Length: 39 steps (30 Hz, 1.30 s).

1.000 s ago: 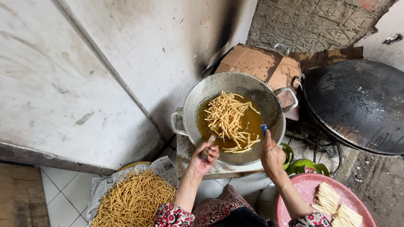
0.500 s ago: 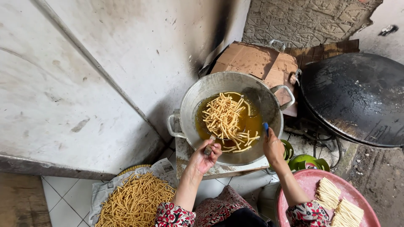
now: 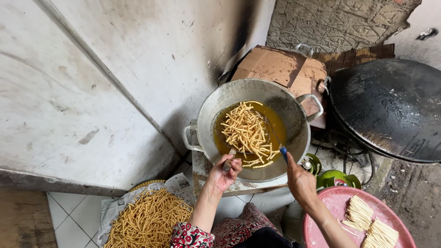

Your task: Frying and straining noodles in a large wok over a gas stove

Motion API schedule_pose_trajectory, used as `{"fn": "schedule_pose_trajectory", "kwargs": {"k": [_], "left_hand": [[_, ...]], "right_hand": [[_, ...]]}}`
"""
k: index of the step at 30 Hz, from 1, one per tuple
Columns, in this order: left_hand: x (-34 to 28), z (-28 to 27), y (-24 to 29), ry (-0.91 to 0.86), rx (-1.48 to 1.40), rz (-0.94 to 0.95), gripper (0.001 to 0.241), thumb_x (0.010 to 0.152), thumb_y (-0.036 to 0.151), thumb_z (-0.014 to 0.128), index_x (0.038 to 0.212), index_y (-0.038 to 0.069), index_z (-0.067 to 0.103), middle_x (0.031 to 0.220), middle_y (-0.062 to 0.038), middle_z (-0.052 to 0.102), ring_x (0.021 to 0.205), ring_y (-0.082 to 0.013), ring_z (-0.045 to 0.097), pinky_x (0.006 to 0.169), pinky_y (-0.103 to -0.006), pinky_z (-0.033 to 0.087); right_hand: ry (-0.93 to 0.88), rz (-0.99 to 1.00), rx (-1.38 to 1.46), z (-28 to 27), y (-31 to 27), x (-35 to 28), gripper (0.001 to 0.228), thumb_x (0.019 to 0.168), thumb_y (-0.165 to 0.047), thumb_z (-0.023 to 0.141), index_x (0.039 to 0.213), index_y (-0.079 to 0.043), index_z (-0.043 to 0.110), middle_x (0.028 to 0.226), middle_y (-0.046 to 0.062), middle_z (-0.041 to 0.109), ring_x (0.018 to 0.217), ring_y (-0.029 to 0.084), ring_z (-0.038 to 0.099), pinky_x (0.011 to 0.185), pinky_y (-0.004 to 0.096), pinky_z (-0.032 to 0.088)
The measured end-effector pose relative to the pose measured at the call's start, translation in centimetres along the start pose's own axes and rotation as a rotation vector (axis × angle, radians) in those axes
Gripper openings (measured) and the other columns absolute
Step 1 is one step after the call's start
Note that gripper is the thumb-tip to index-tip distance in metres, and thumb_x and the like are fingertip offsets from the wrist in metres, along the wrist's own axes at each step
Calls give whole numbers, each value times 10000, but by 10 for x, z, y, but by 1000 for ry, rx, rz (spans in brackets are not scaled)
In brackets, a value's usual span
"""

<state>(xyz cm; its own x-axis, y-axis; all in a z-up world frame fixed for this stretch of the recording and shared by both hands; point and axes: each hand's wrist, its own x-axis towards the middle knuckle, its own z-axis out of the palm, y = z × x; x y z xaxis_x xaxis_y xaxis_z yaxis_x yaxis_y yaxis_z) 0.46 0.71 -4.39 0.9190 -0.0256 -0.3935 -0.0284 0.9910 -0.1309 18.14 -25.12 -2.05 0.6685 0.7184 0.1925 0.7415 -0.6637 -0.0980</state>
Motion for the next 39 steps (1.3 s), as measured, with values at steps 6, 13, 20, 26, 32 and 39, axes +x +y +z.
{"fn": "schedule_pose_trajectory", "kwargs": {"k": [6,13,20,26,32,39], "left_hand": [[4,-6,0,-25,3,13,173,964,159,611,994,102,450,924,32,436,790,-29,557,556,-186,588],[2,-4,-9,-28,-49,75,170,958,126,602,926,131,435,915,20,453,772,-45,552,563,-182,578],[9,16,-4,5,-55,100,168,968,122,601,924,107,439,912,-5,455,768,-67,583,552,-203,603],[-1,21,-1,41,-4,95,165,971,123,604,948,91,444,917,-6,466,761,-61,600,550,-200,608],[-27,25,-13,138,56,9,212,938,99,646,958,65,438,924,-37,478,763,-104,612,590,-248,624],[-27,-16,0,217,75,8,188,881,-2,612,969,29,449,935,-46,467,756,-97,584,631,-235,611]], "right_hand": [[27,130,149,2,25,48,499,1052,-270,466,1544,-185,476,746,194,711,670,405,739,621,545,579],[0,194,128,66,69,124,517,1061,-304,484,1573,-229,466,841,177,746,756,406,752,675,530,603],[-156,122,231,122,86,167,526,1034,-427,499,1553,-360,447,976,168,779,899,409,755,758,533,606],[-102,-88,41,59,46,128,514,1046,-361,433,1559,-358,407,878,100,747,757,326,757,734,466,619],[-110,-214,8,12,42,85,542,1006,-268,426,1547,-269,415,813,77,719,646,321,744,636,478,622],[-44,-193,-49,-23,51,59,565,1016,-240,428,1577,-281,382,823,36,679,586,259,725,592,437,621]]}}
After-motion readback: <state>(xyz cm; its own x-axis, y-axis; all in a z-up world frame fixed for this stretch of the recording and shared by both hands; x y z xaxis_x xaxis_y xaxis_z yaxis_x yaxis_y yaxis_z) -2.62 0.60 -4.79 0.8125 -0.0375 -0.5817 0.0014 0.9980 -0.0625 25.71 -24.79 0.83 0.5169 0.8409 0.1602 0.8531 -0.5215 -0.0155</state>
